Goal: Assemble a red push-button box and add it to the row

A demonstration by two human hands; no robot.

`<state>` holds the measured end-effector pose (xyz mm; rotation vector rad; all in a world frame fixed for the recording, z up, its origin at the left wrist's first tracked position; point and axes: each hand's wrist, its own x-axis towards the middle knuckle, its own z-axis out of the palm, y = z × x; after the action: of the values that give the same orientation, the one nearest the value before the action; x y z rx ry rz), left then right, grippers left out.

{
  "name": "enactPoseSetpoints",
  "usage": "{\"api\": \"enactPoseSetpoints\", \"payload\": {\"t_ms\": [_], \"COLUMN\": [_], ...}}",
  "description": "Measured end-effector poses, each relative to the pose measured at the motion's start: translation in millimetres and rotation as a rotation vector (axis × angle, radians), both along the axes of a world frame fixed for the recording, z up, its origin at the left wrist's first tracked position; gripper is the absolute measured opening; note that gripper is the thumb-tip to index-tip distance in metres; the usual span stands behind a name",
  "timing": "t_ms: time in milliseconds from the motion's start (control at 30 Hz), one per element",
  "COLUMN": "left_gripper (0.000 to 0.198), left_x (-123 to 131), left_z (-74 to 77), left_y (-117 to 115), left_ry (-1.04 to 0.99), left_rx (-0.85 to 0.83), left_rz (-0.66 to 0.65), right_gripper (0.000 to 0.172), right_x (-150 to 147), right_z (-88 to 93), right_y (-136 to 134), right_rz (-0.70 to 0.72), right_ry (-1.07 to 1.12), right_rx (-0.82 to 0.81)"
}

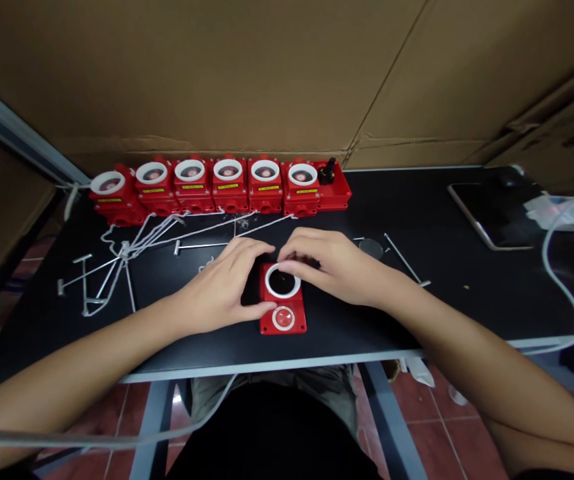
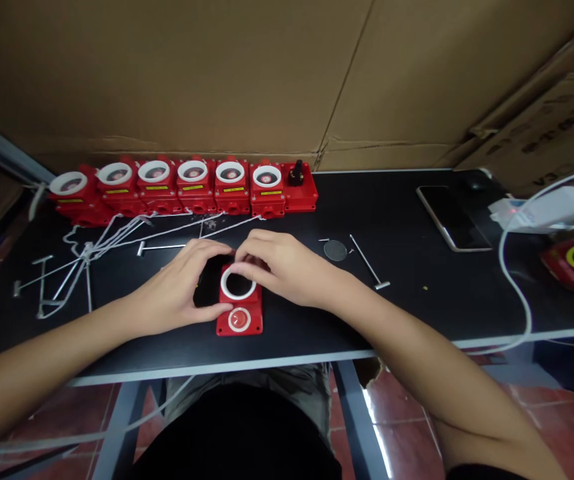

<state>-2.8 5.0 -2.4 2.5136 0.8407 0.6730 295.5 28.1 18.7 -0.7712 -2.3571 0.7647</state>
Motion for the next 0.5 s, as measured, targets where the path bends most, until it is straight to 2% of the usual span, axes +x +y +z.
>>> {"api": "enactPoseSetpoints", "payload": {"t_ms": [100,167,233,300,400,467,500], "left_gripper": [0.076,0.078,0.081,0.079,0.078,0.081,0.083], "left_x": [-2.2,-3.0,-2.8,-2.1,-1.0,-0.8,-0.9], "left_z": [-2.1,-3.0,-3.8,-4.0,-3.0,-1.6,-0.9], "left_y": [-0.5,-0.9,-1.5,-2.0,-1.4,-0.2,0.4], "left_ry": [-0.004,-0.021,-0.037,-0.043,-0.043,-0.039,-0.035], "left_rx": [-0.041,-0.068,-0.086,-0.097,-0.102,-0.104,-0.108], "left_rz": [0.024,0.049,0.075,0.086,0.077,0.080,0.085], "right_gripper": [0.038,0.039,0.035,0.035,0.047,0.053,0.053], "right_x": [3.6,4.0,1.1,-4.8,-12.5,-11.9,-9.6], "right_z": [4.8,4.9,2.4,-0.8,-2.3,-0.1,1.6], "right_y": [1.4,1.6,-0.9,-6.4,-14.6,-14.8,-12.8], "right_rz": [0.147,0.180,0.144,0.044,-0.132,-0.151,-0.108], "right_ry": [0.033,0.032,0.030,-0.005,-0.131,-0.149,-0.121], "right_rx": [-0.066,-0.052,-0.038,-0.023,0.013,0.026,0.022]}}
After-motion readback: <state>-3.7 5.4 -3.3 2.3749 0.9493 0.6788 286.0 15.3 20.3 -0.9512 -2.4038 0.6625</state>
